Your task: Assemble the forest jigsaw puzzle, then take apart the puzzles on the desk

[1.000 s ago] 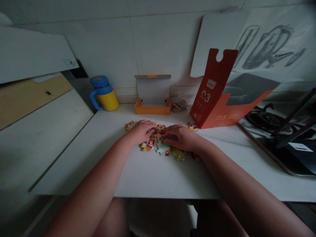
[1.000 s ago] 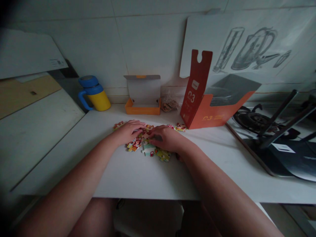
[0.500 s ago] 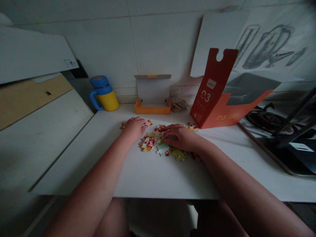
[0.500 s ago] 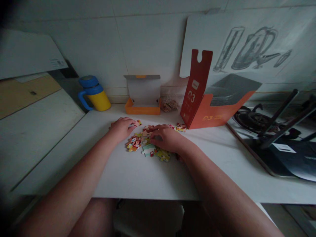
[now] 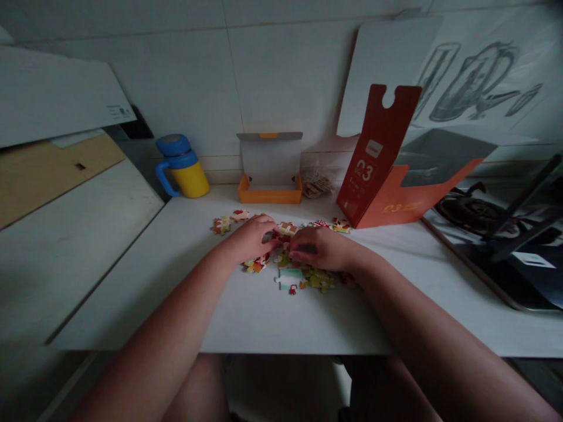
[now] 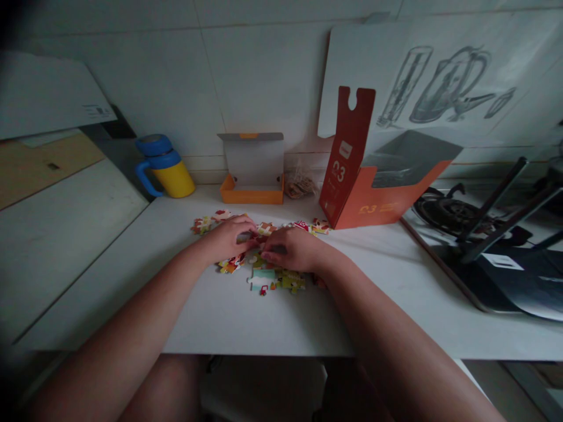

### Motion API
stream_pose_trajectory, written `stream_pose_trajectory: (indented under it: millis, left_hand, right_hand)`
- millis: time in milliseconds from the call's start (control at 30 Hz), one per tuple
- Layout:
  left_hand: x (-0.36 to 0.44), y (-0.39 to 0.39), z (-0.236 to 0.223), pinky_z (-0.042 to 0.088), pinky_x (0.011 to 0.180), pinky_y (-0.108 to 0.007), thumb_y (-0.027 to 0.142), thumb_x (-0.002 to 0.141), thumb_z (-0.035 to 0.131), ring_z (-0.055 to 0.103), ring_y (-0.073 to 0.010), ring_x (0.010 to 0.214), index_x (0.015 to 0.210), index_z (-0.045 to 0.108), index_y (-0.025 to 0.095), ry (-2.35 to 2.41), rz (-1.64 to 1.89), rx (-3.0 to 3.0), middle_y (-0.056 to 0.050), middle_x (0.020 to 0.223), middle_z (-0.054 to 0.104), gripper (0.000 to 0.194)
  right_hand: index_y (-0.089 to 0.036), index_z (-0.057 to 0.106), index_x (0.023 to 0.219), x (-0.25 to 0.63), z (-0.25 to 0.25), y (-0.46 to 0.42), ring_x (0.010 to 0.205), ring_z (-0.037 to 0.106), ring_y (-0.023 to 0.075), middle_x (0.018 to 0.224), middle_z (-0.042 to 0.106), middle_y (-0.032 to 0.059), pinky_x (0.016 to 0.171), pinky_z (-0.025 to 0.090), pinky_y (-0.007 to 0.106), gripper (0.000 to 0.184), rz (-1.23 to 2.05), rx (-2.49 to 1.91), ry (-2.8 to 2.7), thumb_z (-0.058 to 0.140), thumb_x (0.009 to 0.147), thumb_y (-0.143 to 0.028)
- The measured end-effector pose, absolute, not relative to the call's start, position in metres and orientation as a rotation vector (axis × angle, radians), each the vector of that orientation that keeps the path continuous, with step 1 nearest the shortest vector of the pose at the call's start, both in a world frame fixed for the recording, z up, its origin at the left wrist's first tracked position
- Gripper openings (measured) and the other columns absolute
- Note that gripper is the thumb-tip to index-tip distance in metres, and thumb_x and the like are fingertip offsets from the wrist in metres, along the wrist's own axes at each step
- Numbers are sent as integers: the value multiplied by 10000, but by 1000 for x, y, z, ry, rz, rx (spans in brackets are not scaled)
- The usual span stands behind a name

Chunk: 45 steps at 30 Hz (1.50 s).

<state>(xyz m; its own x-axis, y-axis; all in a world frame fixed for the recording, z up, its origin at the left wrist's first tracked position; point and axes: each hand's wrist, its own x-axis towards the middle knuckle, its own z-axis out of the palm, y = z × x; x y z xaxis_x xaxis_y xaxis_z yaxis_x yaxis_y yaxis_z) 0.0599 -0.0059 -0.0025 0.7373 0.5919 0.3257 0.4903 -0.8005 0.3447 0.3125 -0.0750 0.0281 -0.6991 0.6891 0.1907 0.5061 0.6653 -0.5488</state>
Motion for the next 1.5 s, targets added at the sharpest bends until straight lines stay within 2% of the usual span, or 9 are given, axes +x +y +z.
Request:
stream_pose_trajectory:
  millis: [167,300,400,533,933,1100,1233,1367,1500]
  left_hand:
    - [57,-6,4,521,996,-376,288,938,708,667,-246,1060,1037,749,200,904,564,2710,-84,1106,724,139]
    - [40,1,14,492,1041,-392,309,1007,577,650,-276,1139,1105,739,197,1471,526,2698,-111,1167,723,220]
    - [15,11,18,496,1028,-406,305,995,548,654,-317,1159,1218,709,163,1984,239,2561,-168,1218,709,310]
    - [-9,20,22,513,991,-398,389,966,571,672,-349,1160,1250,700,132,2164,-111,2399,-209,1251,696,404]
    - [-13,16,37,530,819,-306,310,694,769,726,-283,980,1114,760,199,2088,9,2229,-118,1105,765,435]
    - [2,10,32,459,643,-304,246,659,740,681,-233,722,957,745,223,1897,176,2212,-19,774,737,298]
    - [14,2,31,420,650,-302,292,713,754,651,-214,728,829,725,227,1575,292,2359,-23,802,722,136]
    - [17,-11,36,364,573,-281,549,601,898,613,-189,667,826,737,253,1299,145,2275,10,770,700,405]
    - [19,-23,39,325,525,-270,482,427,981,582,-171,612,877,730,267,1308,83,2257,42,745,666,559]
  right_hand:
    - [-195,789,1064,313,27,-75,880,696,196,1012,789,78,815,494,306,253,637,-980,-2482,612,1026,-372]
    - [-198,798,1062,315,25,-73,861,683,199,983,783,81,789,474,299,288,527,-1100,-2476,592,1037,-397]
    - [-191,800,1059,315,26,-73,865,684,200,995,785,85,781,469,291,265,460,-1131,-2477,594,1031,-355]
    - [-204,804,1041,315,26,-73,820,691,194,975,790,69,730,462,280,229,435,-1229,-2429,620,1006,-337]
    - [-212,814,1045,316,33,-74,827,710,197,996,803,67,732,460,275,222,342,-1389,-2371,619,977,-292]
    - [-200,808,1054,322,34,-70,852,706,220,1005,797,89,744,465,298,263,273,-1477,-2344,585,1004,-331]
    - [-195,793,1016,328,31,-67,849,705,227,986,791,95,752,480,307,254,264,-1533,-2289,589,1005,-345]
    - [-202,792,1022,328,31,-68,837,699,221,977,788,88,744,472,303,261,258,-1550,-2294,585,1006,-359]
    - [-211,806,1031,323,33,-70,815,690,213,980,791,90,707,441,297,278,259,-1596,-2332,575,1012,-365]
